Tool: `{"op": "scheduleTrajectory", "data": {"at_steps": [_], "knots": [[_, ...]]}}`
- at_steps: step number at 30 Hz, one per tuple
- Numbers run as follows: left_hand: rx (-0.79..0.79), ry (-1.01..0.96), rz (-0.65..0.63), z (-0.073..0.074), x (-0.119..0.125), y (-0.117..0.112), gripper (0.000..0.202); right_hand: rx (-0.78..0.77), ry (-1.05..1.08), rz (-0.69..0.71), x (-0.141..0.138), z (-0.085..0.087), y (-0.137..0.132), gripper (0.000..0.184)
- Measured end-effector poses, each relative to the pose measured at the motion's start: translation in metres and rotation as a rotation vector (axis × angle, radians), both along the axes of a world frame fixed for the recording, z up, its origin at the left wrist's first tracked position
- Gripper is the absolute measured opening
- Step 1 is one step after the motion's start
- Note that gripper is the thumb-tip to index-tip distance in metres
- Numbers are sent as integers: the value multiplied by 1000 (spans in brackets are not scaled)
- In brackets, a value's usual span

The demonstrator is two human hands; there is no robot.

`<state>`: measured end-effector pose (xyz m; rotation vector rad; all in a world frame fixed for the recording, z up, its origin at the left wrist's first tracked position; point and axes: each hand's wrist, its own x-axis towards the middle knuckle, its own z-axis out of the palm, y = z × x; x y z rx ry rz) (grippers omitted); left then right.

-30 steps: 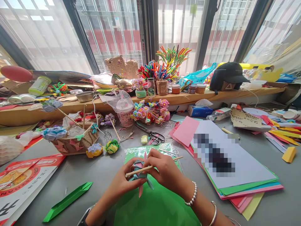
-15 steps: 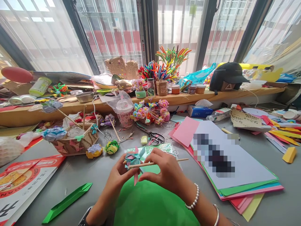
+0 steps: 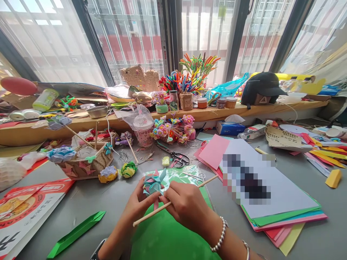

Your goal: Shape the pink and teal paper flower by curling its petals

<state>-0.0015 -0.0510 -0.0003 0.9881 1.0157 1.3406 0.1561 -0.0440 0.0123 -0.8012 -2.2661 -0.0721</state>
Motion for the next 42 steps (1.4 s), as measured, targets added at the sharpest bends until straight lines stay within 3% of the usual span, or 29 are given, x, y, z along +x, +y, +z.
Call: {"op": "scheduleTrajectory", "data": {"at_steps": [3, 9, 14, 20, 23, 27, 30, 33, 37, 42], "knots": [[-16, -8, -40, -1, -2, 2, 51, -9, -4, 16, 1, 0, -1, 26], [-5, 67, -165, -2, -10, 5, 56, -414, 267, 115, 7, 8, 7, 17], [-21, 81, -320, -3, -10, 3, 56, -524, 324, 143, 8, 9, 10, 13], [-109, 104, -423, -2, -6, -2, 63, -518, 230, 152, 7, 5, 9, 14], [-136, 78, -418, -2, -5, -4, 77, -495, 232, 157, 6, 3, 10, 11], [-249, -118, -350, 0, -5, -5, 90, -427, 300, 74, 6, 0, 13, 10], [-335, -306, -312, 0, -4, -7, 70, -354, 401, -10, 5, -3, 13, 12], [-338, -411, -379, 0, -1, -9, 41, -284, 451, -31, 4, -5, 12, 11], [-291, -423, -479, 2, 3, -11, 49, -224, 473, -69, 1, -7, 10, 12], [-348, -454, -349, 1, 6, -9, 31, -187, 494, -74, -2, -7, 8, 12]]}}
